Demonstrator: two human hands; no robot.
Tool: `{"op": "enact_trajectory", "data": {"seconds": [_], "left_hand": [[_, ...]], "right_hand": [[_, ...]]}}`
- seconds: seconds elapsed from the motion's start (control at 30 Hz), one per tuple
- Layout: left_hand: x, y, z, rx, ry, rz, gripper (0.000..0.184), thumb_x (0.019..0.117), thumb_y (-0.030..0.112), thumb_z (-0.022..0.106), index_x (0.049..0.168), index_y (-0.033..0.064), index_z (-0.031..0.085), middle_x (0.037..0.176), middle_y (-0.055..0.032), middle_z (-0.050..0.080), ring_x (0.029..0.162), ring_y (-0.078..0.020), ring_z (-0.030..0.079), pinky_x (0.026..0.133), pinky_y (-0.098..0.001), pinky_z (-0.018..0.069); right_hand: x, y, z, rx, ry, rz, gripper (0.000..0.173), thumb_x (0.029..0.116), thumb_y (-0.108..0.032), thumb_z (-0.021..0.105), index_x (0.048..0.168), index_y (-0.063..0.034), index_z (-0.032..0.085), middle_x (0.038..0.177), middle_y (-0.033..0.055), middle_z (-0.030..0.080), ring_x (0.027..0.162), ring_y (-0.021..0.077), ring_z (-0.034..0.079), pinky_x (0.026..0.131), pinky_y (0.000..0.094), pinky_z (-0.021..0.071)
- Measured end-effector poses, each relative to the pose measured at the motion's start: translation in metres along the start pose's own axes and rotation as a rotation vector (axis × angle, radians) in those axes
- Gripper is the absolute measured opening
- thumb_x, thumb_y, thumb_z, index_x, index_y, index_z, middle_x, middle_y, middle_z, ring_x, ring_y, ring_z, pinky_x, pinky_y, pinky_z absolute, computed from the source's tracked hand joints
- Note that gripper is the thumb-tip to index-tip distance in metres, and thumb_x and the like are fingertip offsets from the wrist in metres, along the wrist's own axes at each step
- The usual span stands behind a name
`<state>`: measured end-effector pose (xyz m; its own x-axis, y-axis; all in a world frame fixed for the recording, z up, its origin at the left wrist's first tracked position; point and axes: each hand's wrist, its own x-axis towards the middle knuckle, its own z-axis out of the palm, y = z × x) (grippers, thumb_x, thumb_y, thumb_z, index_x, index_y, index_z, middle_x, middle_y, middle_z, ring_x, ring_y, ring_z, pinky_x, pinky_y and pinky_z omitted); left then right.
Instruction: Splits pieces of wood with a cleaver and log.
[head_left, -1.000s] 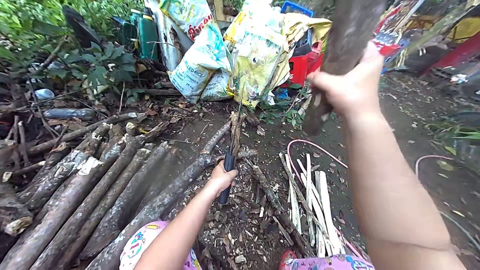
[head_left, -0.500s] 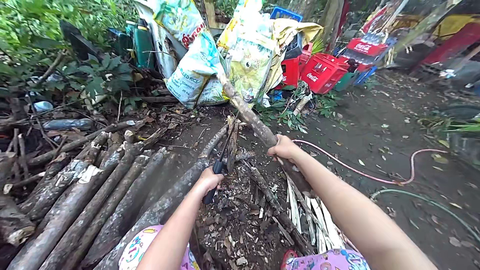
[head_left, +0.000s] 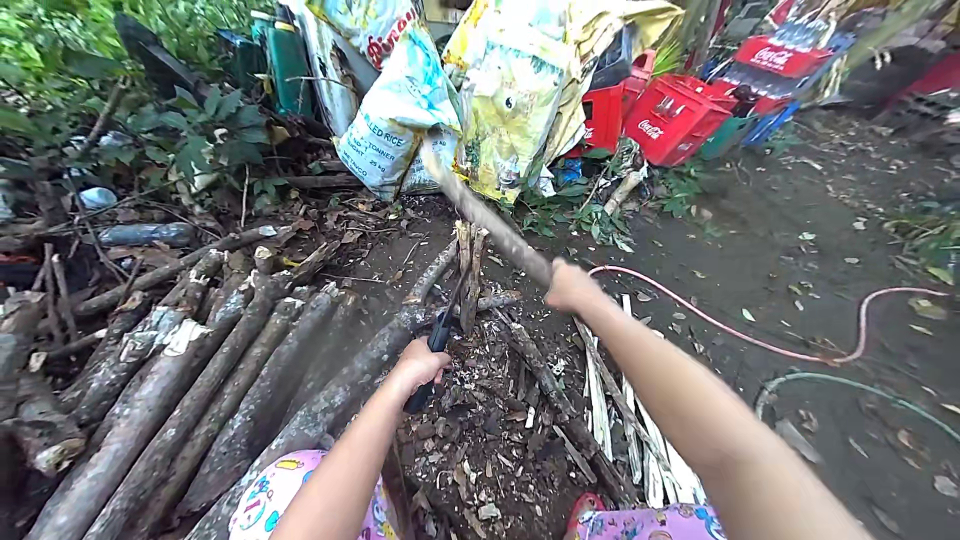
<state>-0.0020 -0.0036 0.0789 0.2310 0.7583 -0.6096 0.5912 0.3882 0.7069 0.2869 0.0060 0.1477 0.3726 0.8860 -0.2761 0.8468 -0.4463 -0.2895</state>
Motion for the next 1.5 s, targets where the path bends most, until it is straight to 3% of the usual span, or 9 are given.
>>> {"op": "enact_trajectory", "data": {"seconds": [0.13, 0.27, 0.4, 0.57, 0.63, 0.8, 1.03, 1.33, 1.5], "left_hand": [[0.021, -0.021, 0.006, 0.082, -0.001, -0.086, 0.047, 0.098, 0.014, 0.066, 0.14, 0.0006, 0.049, 0.097, -0.0127, 0.064, 0.074, -0.0182, 0.064, 0.074, -0.0354, 0.0563], [0.029, -0.025, 0.01, 0.081, 0.012, -0.1, 0.048, 0.0977, 0.014, 0.067, 0.14, 0.0003, 0.049, 0.099, -0.0131, 0.064, 0.076, -0.0185, 0.065, 0.075, -0.0361, 0.0565], [0.037, -0.032, 0.011, 0.091, 0.023, -0.092, 0.047, 0.0963, 0.016, 0.069, 0.137, -0.0004, 0.052, 0.1, -0.0144, 0.065, 0.078, -0.0205, 0.065, 0.078, -0.0386, 0.0563], [0.046, -0.037, 0.011, 0.121, 0.052, -0.104, 0.047, 0.0968, 0.017, 0.069, 0.138, 0.0, 0.053, 0.106, -0.0172, 0.066, 0.084, -0.0233, 0.067, 0.082, -0.0414, 0.0566], [0.051, -0.039, 0.012, 0.121, 0.069, -0.103, 0.047, 0.0964, 0.017, 0.069, 0.137, 0.0001, 0.054, 0.105, -0.0173, 0.067, 0.084, -0.0234, 0.068, 0.082, -0.0414, 0.0569], [0.065, -0.059, 0.012, 0.277, 0.049, -0.213, 0.046, 0.0951, 0.02, 0.069, 0.134, -0.0008, 0.057, 0.111, -0.0188, 0.069, 0.093, -0.0275, 0.07, 0.088, -0.0464, 0.0564], [0.073, -0.077, 0.022, 0.178, 0.048, -0.3, 0.044, 0.0959, 0.017, 0.068, 0.134, -0.0023, 0.055, 0.106, -0.0161, 0.067, 0.087, -0.0223, 0.068, 0.083, -0.0406, 0.0571], [0.088, -0.084, 0.041, 0.27, 0.041, -0.282, 0.046, 0.095, 0.022, 0.07, 0.132, -0.0022, 0.058, 0.113, -0.0209, 0.069, 0.099, -0.0303, 0.07, 0.091, -0.0492, 0.0551], [0.1, -0.095, 0.041, 0.266, 0.032, -0.291, 0.048, 0.0937, 0.023, 0.071, 0.133, -0.0011, 0.057, 0.112, -0.0193, 0.069, 0.096, -0.0287, 0.07, 0.089, -0.0475, 0.0563]], "right_hand": [[-0.001, 0.004, 0.039, 0.062, -0.168, 0.076, 0.067, 0.0828, -0.017, 0.08, 0.14, 0.0007, 0.049, 0.13, 0.0263, 0.062, 0.123, 0.0409, 0.061, 0.1, 0.0619, 0.0486], [-0.009, 0.006, 0.021, 0.29, -0.112, 0.017, 0.056, 0.081, -0.011, 0.082, 0.13, 0.0015, 0.058, 0.115, 0.0249, 0.066, 0.106, 0.0382, 0.065, 0.093, 0.0585, 0.051], [-0.01, 0.006, -0.032, 0.484, 0.211, -0.17, 0.055, 0.0746, -0.01, 0.086, 0.122, 0.0017, 0.06, 0.098, 0.0238, 0.068, 0.086, 0.0394, 0.068, 0.078, 0.0626, 0.0549], [-0.018, -0.024, -0.047, 0.736, 0.633, -0.306, 0.075, 0.0729, -0.005, 0.081, 0.138, 0.0046, 0.046, 0.114, 0.0218, 0.067, 0.102, 0.0306, 0.069, 0.088, 0.0509, 0.0567], [-0.007, -0.012, 0.0, 0.638, 0.548, -0.225, 0.077, 0.0717, -0.007, 0.083, 0.138, 0.0053, 0.045, 0.11, 0.0246, 0.067, 0.1, 0.0367, 0.069, 0.085, 0.0564, 0.0575], [0.012, 0.015, 0.115, -0.024, -0.273, 0.114, 0.075, 0.0835, -0.02, 0.078, 0.147, -0.0013, 0.043, 0.133, 0.0259, 0.062, 0.123, 0.0425, 0.062, 0.098, 0.0638, 0.0507], [0.0, 0.005, 0.107, 0.305, -0.25, 0.065, 0.063, 0.0784, -0.013, 0.082, 0.135, 0.0001, 0.056, 0.124, 0.0242, 0.065, 0.117, 0.0385, 0.063, 0.098, 0.0598, 0.0502], [0.006, -0.02, 0.043, 0.593, 0.408, -0.109, 0.073, 0.0756, -0.009, 0.084, 0.137, 0.0034, 0.048, 0.106, 0.0258, 0.068, 0.098, 0.0415, 0.069, 0.084, 0.0616, 0.0546], [0.03, 0.026, 0.142, 0.008, -0.204, 0.128, 0.081, 0.0842, -0.019, 0.077, 0.152, -0.0001, 0.037, 0.132, 0.0275, 0.062, 0.122, 0.0434, 0.063, 0.098, 0.0631, 0.0511]]}}
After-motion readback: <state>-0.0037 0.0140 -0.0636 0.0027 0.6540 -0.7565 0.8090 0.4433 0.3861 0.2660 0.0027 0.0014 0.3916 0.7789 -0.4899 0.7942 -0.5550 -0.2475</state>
